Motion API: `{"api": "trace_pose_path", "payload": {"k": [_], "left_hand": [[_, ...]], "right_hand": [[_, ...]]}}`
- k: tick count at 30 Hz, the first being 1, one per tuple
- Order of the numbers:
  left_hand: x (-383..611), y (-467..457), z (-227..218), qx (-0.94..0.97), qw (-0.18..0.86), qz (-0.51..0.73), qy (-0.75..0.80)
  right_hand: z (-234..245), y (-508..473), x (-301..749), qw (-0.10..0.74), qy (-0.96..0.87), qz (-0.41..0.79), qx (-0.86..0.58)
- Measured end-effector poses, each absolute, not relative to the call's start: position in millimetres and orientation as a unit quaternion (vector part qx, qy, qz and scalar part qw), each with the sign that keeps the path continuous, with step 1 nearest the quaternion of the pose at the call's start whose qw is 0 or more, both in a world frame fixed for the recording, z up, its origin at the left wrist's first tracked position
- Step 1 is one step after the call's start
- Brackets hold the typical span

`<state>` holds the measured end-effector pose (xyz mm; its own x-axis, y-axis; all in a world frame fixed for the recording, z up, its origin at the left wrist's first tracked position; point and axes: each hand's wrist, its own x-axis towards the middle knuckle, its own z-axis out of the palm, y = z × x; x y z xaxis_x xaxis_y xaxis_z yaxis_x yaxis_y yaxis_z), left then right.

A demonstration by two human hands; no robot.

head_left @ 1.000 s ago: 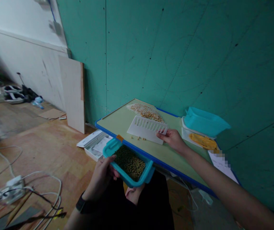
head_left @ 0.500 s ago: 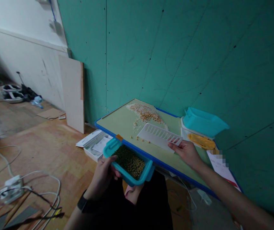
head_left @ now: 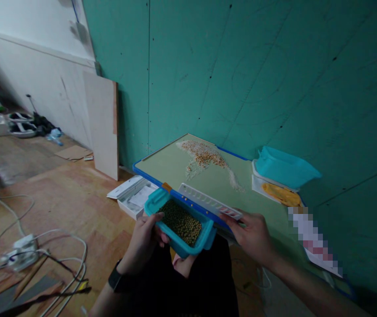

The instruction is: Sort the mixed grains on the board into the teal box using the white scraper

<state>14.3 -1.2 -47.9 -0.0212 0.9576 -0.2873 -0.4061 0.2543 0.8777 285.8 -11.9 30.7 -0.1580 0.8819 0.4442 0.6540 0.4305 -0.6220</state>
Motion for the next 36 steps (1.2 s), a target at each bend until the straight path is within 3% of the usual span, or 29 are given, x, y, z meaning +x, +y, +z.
{"api": "trace_pose_path", "payload": {"k": [7,16,23,31,36], "left_hand": [[13,-3,-48,0.305,0.634,0.528,0.476],[1,-2,-44,0.303,0.628,0.544,0.468],[-5,1,-47,0.309,0.629,0.538,0.468],[-6,-1,-44,0.306,0.630,0.534,0.475],[-6,0,-42,0.300,0.633,0.537,0.470]], "right_hand": [[35,20,280,0.446,-0.706,0.148,-0.530],[37,18,277,0.401,-0.736,0.194,-0.510],[43,37,274,0.454,-0.708,0.177,-0.511],[35,21,268,0.402,-0.738,0.199,-0.505],[43,32,268,0.432,-0.723,0.157,-0.515]]}}
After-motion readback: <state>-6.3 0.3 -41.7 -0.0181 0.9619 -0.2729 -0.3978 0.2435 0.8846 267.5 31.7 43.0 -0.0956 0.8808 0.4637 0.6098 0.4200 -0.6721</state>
